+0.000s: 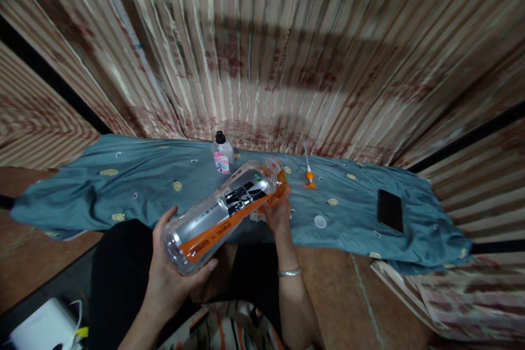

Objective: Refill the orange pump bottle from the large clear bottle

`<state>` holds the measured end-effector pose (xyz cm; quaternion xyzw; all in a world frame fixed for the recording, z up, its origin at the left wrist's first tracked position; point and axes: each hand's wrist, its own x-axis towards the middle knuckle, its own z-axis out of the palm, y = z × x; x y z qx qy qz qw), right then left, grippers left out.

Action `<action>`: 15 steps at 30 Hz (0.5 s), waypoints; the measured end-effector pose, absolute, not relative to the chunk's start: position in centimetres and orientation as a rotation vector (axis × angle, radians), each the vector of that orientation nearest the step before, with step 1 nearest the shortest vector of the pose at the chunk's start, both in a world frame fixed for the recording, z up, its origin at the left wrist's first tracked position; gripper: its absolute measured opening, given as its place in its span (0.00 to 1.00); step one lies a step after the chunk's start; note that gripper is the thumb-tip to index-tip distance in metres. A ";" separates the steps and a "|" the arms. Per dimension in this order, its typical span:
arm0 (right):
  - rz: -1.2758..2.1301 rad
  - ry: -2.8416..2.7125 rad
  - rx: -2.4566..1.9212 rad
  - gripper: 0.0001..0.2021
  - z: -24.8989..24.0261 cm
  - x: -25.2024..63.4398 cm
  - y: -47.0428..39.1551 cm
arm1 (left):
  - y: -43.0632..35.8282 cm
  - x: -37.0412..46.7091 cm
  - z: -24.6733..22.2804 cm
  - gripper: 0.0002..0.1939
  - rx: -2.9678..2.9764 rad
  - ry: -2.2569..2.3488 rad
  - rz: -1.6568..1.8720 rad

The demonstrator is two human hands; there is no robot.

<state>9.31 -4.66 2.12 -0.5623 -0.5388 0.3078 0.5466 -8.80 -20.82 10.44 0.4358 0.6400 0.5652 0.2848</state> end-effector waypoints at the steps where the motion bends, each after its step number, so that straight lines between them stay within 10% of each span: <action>1: 0.731 -1.279 -1.332 0.31 2.0 9.3 -4.6 | -20.8 -8.8 10.5 0.55 1.165 1.714 1.515; 15: 0.725 -1.310 -1.357 0.32 1.8 9.4 -4.6 | -20.7 -8.6 10.4 0.55 1.124 1.707 1.570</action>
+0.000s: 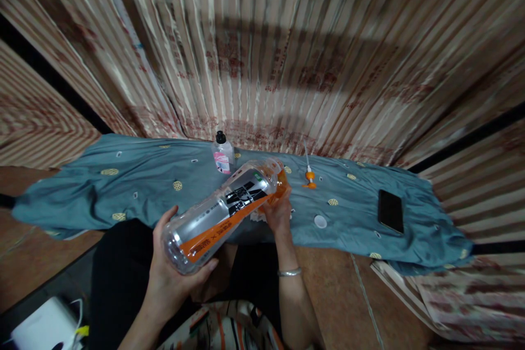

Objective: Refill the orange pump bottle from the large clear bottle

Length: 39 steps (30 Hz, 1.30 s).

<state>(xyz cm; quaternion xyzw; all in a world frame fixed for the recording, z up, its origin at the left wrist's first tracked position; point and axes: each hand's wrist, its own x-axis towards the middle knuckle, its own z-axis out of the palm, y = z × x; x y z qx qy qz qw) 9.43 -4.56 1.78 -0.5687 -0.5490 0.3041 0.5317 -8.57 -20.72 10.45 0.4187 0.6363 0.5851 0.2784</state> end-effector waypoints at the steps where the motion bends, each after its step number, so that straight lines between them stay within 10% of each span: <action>1: 0.722 -1.316 -1.356 0.32 1.7 9.4 -4.5 | -20.7 -8.6 10.5 0.55 1.120 1.705 1.568; 39: 0.722 -1.297 -1.302 0.32 1.7 9.3 -4.4 | -20.8 -8.7 10.6 0.55 1.143 1.730 1.539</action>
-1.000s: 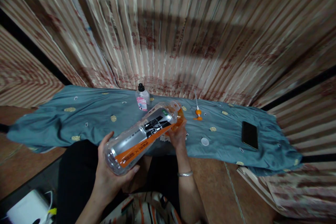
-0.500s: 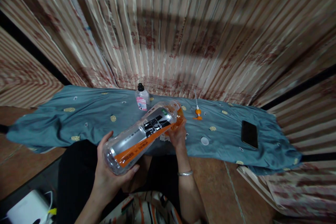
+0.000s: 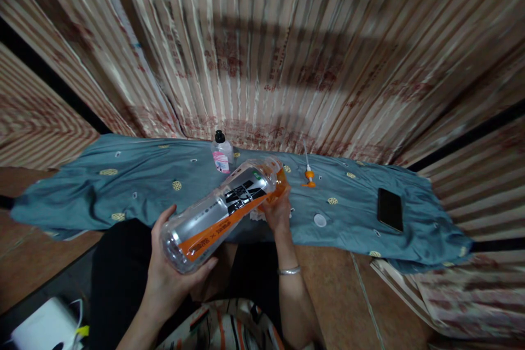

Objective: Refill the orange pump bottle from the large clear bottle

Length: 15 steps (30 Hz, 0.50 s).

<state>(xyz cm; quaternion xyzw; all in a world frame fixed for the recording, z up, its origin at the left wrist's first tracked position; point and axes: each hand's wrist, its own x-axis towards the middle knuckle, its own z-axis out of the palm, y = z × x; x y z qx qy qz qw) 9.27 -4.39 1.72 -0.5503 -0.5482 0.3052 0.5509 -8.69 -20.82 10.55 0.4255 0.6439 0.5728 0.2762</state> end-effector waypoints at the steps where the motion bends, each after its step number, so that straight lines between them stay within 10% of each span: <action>1: 0.718 -1.302 -1.293 0.31 1.6 9.3 -4.4 | -20.8 -8.6 10.6 0.55 1.140 1.727 1.542; 15: 0.650 -1.351 -1.308 0.31 0.9 9.5 -4.4 | -21.1 -8.7 10.9 0.67 1.061 1.698 1.558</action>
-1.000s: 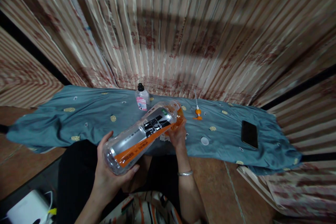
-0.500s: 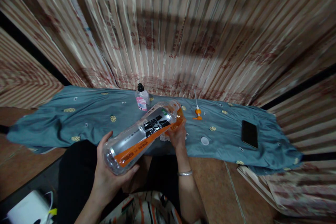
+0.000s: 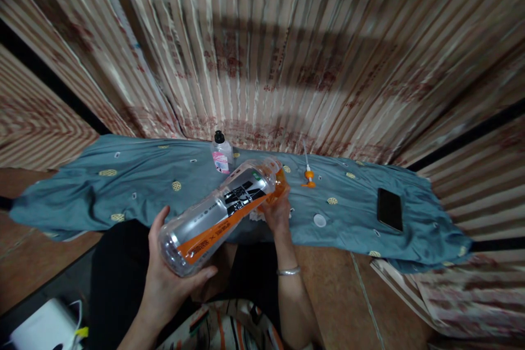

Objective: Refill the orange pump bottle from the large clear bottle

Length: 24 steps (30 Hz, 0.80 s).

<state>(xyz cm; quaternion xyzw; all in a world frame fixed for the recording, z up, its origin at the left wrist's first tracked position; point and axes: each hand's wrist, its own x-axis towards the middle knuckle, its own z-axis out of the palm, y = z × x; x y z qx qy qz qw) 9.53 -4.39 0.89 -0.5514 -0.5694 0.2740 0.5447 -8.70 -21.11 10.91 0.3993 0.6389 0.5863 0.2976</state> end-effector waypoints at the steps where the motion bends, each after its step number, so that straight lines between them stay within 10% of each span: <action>1: 0.652 -1.347 -1.306 0.31 0.9 9.5 -4.4 | -21.1 -8.6 11.0 0.68 1.049 1.694 1.566; 24: 0.643 -1.350 -1.318 0.31 0.8 9.5 -4.3 | -21.8 -9.9 9.8 0.65 1.040 1.609 1.408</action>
